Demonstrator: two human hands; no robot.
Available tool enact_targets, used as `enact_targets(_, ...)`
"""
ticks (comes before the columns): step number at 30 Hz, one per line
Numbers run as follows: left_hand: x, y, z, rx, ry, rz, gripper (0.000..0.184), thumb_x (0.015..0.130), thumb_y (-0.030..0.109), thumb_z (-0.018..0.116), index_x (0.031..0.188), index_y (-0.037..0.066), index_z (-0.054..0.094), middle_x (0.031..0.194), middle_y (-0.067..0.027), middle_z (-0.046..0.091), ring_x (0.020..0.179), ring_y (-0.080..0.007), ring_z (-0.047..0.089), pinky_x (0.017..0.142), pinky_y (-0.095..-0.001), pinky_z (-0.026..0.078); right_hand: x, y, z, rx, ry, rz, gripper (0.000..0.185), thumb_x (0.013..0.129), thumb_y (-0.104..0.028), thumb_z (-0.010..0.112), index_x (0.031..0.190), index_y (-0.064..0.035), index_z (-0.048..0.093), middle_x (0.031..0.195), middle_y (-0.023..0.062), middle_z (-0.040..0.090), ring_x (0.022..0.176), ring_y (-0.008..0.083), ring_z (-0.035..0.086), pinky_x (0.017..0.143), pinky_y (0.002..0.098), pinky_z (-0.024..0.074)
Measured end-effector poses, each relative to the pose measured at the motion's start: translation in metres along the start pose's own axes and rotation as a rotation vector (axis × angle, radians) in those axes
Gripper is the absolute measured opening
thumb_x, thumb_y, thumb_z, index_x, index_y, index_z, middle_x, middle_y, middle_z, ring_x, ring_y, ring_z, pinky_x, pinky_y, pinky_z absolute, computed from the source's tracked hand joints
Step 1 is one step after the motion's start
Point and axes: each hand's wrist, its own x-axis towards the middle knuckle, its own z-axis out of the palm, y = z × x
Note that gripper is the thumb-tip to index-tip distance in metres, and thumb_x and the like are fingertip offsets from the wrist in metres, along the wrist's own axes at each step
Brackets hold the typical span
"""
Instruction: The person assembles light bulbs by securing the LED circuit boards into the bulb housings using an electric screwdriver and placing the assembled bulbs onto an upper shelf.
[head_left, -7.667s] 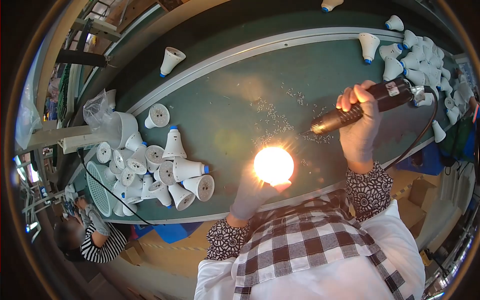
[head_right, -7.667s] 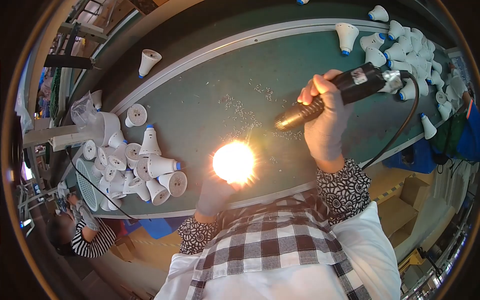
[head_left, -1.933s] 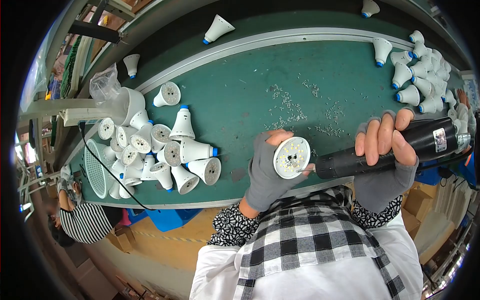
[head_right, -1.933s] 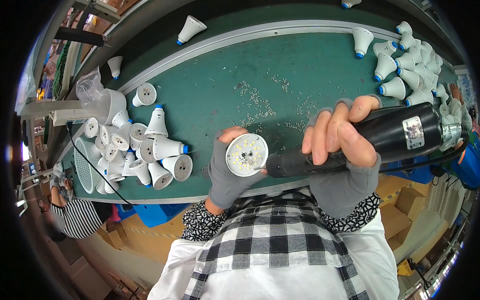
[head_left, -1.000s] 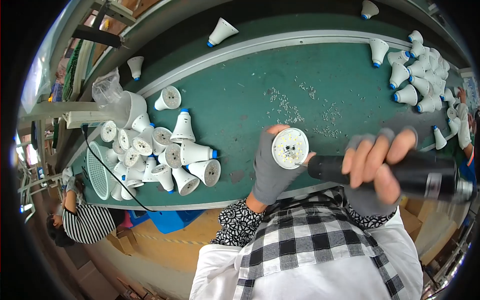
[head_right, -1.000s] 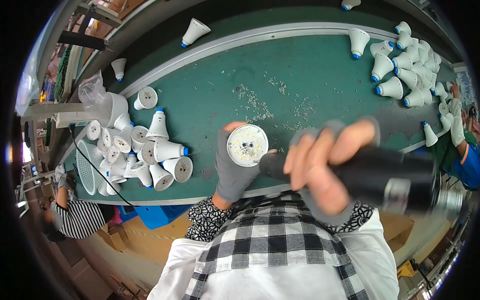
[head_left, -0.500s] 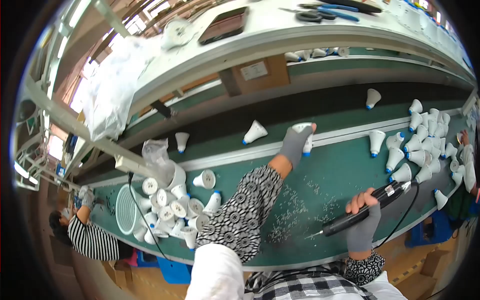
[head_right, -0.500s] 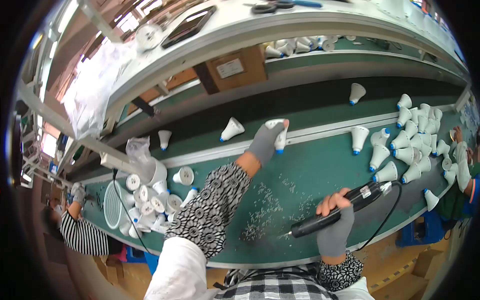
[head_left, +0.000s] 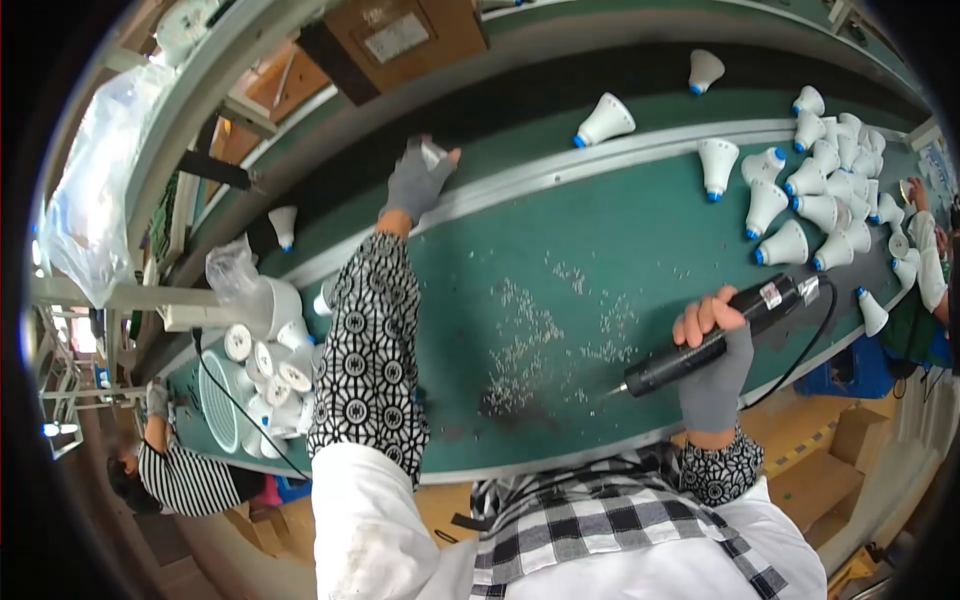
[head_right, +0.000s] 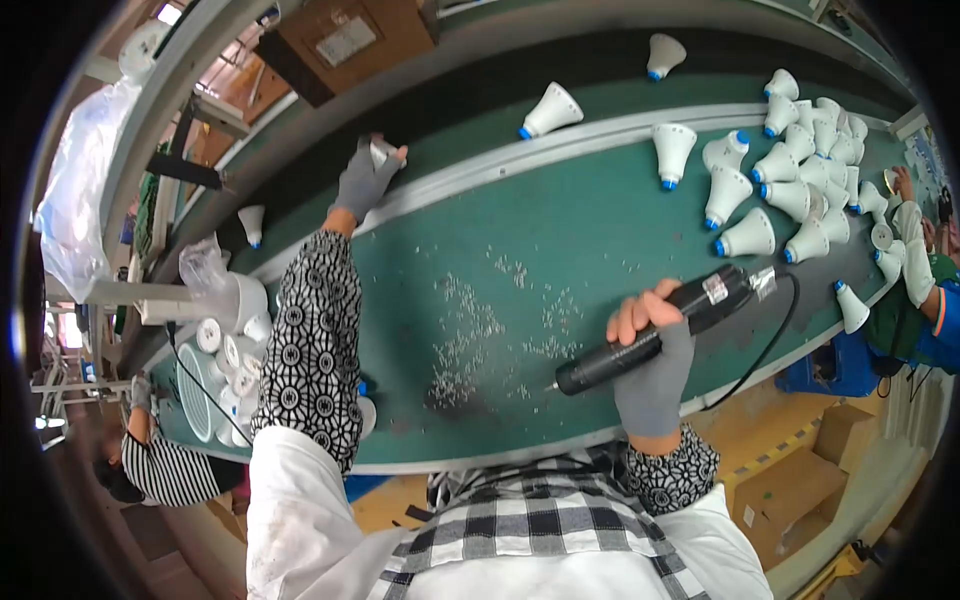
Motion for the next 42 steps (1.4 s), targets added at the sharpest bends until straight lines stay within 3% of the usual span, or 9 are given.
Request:
enact_targets(4,0.006,0.021,-0.008,0.114,-0.176,-0.184,0.067,0.073,0.057,0.074,0.107,0.001,0.060,0.103,-0.0146,0.067,0.097,-0.0289,0.065,0.086,-0.0368,0.049,-0.003,0.005,0.008,0.019,-0.014,-0.027,0.014,0.087,-0.010,0.057,0.094,-0.0085,0.045,0.071,0.0016,0.043,0.063,0.0141,0.047,0.066,0.0316,0.0424)
enact_targets(7,-0.018,0.055,-0.038,-0.490,-0.352,-0.272,0.057,0.076,0.053,0.074,0.097,0.002,0.062,0.080,-0.0049,0.062,0.079,-0.0135,0.061,0.071,-0.0280,0.049,-0.002,0.013,0.008,-0.028,0.001,-0.151,0.013,0.089,-0.010,0.056,0.095,-0.0089,0.045,0.071,0.0011,0.043,0.064,0.0137,0.047,0.068,0.0316,0.0426)
enact_targets(12,-0.172,0.133,-0.111,-0.885,-0.399,-0.073,0.060,0.087,0.062,0.052,0.097,0.003,0.059,0.073,-0.0033,0.058,0.069,-0.0117,0.054,0.060,-0.0246,0.041,0.003,0.033,0.008,-0.127,0.055,-0.246,0.014,0.088,-0.008,0.056,0.095,-0.0076,0.045,0.070,0.0028,0.043,0.065,0.0151,0.048,0.068,0.0330,0.0440)
enact_targets(15,-0.246,0.128,-0.114,-1.009,-0.339,-0.264,0.083,0.067,0.069,0.070,0.111,0.000,0.056,0.084,-0.0063,0.062,0.078,-0.0134,0.058,0.066,-0.0264,0.045,0.005,0.044,0.013,-0.134,0.051,-0.245,0.013,0.087,-0.006,0.055,0.094,-0.0062,0.044,0.069,0.0039,0.043,0.064,0.0160,0.049,0.067,0.0340,0.0449)
enact_targets(20,-0.308,0.112,-0.078,-1.203,-0.354,-0.557,0.080,0.070,0.054,0.072,0.123,-0.003,0.050,0.090,-0.0083,0.062,0.082,-0.0153,0.059,0.070,-0.0273,0.045,0.008,0.055,0.017,-0.163,0.025,-0.264,0.012,0.088,-0.006,0.055,0.093,-0.0054,0.044,0.069,0.0042,0.044,0.063,0.0163,0.049,0.066,0.0343,0.0453)
enact_targets(28,-0.332,0.112,-0.050,-1.221,-0.340,-0.584,0.074,0.070,0.042,0.074,0.125,-0.002,0.050,0.093,-0.0080,0.063,0.085,-0.0146,0.059,0.077,-0.0278,0.046,0.012,0.061,0.019,-0.211,0.006,-0.255,0.012,0.087,-0.006,0.056,0.091,-0.0051,0.045,0.069,0.0040,0.045,0.063,0.0160,0.051,0.067,0.0336,0.0457)
enact_targets(31,-0.330,0.109,-0.056,-1.291,-0.418,-0.610,0.062,0.071,0.013,0.075,0.127,0.003,0.051,0.114,-0.0043,0.059,0.103,-0.0126,0.057,0.089,-0.0265,0.045,0.014,0.062,0.018,-0.223,0.001,-0.248,0.013,0.087,-0.007,0.057,0.091,-0.0050,0.045,0.070,0.0040,0.045,0.063,0.0159,0.051,0.066,0.0335,0.0458)
enact_targets(37,-0.320,0.114,-0.048,-1.127,-0.431,-0.403,0.067,0.066,0.020,0.081,0.124,0.005,0.053,0.117,-0.0054,0.057,0.109,-0.0156,0.055,0.094,-0.0300,0.043,0.016,0.051,0.012,-0.142,0.064,-0.188,0.012,0.087,-0.008,0.057,0.090,-0.0061,0.046,0.073,0.0037,0.046,0.066,0.0155,0.049,0.068,0.0339,0.0454)
enact_targets(42,-0.306,0.123,-0.034,-0.823,-0.382,-0.038,0.072,0.059,0.024,0.086,0.121,0.004,0.055,0.138,-0.0134,0.042,0.126,-0.0292,0.044,0.102,-0.0389,0.040,0.013,0.034,0.016,0.014,0.158,-0.104,0.013,0.087,-0.008,0.059,0.089,-0.0078,0.046,0.074,0.0031,0.045,0.067,0.0151,0.047,0.068,0.0337,0.0448)
